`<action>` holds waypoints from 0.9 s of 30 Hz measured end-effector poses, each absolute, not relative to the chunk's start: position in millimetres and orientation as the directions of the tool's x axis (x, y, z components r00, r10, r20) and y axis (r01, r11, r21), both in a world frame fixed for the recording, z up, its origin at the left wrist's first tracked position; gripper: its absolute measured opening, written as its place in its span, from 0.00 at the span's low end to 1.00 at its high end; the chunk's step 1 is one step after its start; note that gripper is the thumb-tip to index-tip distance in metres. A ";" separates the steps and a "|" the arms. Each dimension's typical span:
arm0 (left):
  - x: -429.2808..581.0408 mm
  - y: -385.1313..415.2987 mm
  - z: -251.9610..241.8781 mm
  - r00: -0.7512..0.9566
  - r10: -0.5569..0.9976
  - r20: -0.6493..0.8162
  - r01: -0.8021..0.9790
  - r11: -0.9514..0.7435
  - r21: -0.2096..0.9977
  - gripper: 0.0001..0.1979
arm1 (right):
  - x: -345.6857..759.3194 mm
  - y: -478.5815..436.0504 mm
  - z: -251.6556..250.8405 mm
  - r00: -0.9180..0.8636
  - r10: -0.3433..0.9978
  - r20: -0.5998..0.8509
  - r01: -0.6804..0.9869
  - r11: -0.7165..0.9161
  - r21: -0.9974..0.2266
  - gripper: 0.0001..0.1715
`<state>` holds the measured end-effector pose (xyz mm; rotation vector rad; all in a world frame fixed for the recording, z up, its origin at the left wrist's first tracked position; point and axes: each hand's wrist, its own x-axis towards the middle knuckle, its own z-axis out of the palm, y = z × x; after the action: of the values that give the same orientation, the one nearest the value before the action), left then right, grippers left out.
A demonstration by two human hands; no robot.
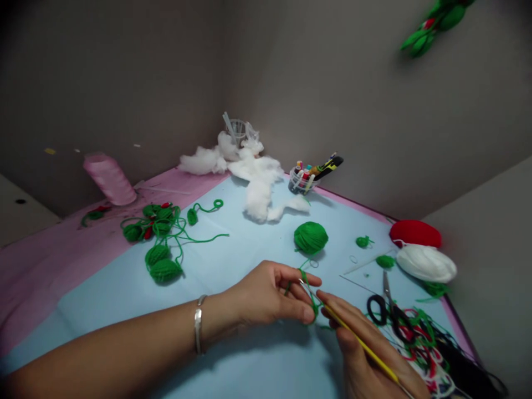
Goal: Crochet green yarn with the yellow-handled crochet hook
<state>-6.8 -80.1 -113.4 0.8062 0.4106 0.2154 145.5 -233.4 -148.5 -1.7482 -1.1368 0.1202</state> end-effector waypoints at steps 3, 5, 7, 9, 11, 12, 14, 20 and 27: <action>-7.8 -78.6 -107.7 0.871 0.387 -0.303 -0.050 0.683 0.729 0.31 | 141.5 -230.4 -147.1 0.658 0.726 0.201 0.298 -0.006 -0.954 0.22; -8.5 -77.9 -105.4 0.848 0.412 -0.332 -0.042 0.677 0.735 0.28 | 138.4 -226.6 -146.3 0.695 0.712 0.098 0.077 0.061 -0.995 0.19; -9.1 -77.8 -104.8 0.833 0.433 -0.343 -0.038 0.664 0.747 0.26 | 136.0 -222.7 -144.5 0.725 0.688 0.028 -0.053 0.097 -0.994 0.17; -9.8 -78.5 -105.2 0.826 0.449 -0.339 -0.045 0.654 0.755 0.25 | 134.5 -219.6 -142.1 0.737 0.676 -0.013 -0.116 0.108 -0.987 0.15; -10.3 -79.4 -105.6 0.828 0.453 -0.330 -0.054 0.650 0.758 0.24 | 133.1 -217.4 -139.3 0.732 0.680 -0.029 -0.147 0.117 -0.982 0.15; -10.4 -79.7 -105.6 0.829 0.454 -0.327 -0.056 0.649 0.759 0.23 | 132.1 -216.4 -137.9 0.720 0.693 -0.031 -0.159 0.120 -0.980 0.14; -10.1 -79.8 -105.0 0.831 0.453 -0.323 -0.056 0.646 0.761 0.22 | 129.7 -214.4 -135.0 0.691 0.722 -0.020 -0.173 0.138 -0.975 0.14; -9.1 -76.8 -100.5 0.822 0.447 -0.352 -0.022 0.643 0.766 0.21 | 134.2 -215.7 -135.4 0.625 0.779 0.055 -0.142 0.183 -0.973 0.14; -12.0 -78.1 -98.3 0.829 0.457 -0.321 -0.062 0.646 0.761 0.18 | 148.6 -235.9 -145.5 0.656 0.754 0.047 -0.063 0.117 -0.991 0.13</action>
<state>-12.0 -78.1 -98.3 0.8230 0.5255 0.3111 148.6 -235.9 -145.5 -1.3309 -0.6497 0.6634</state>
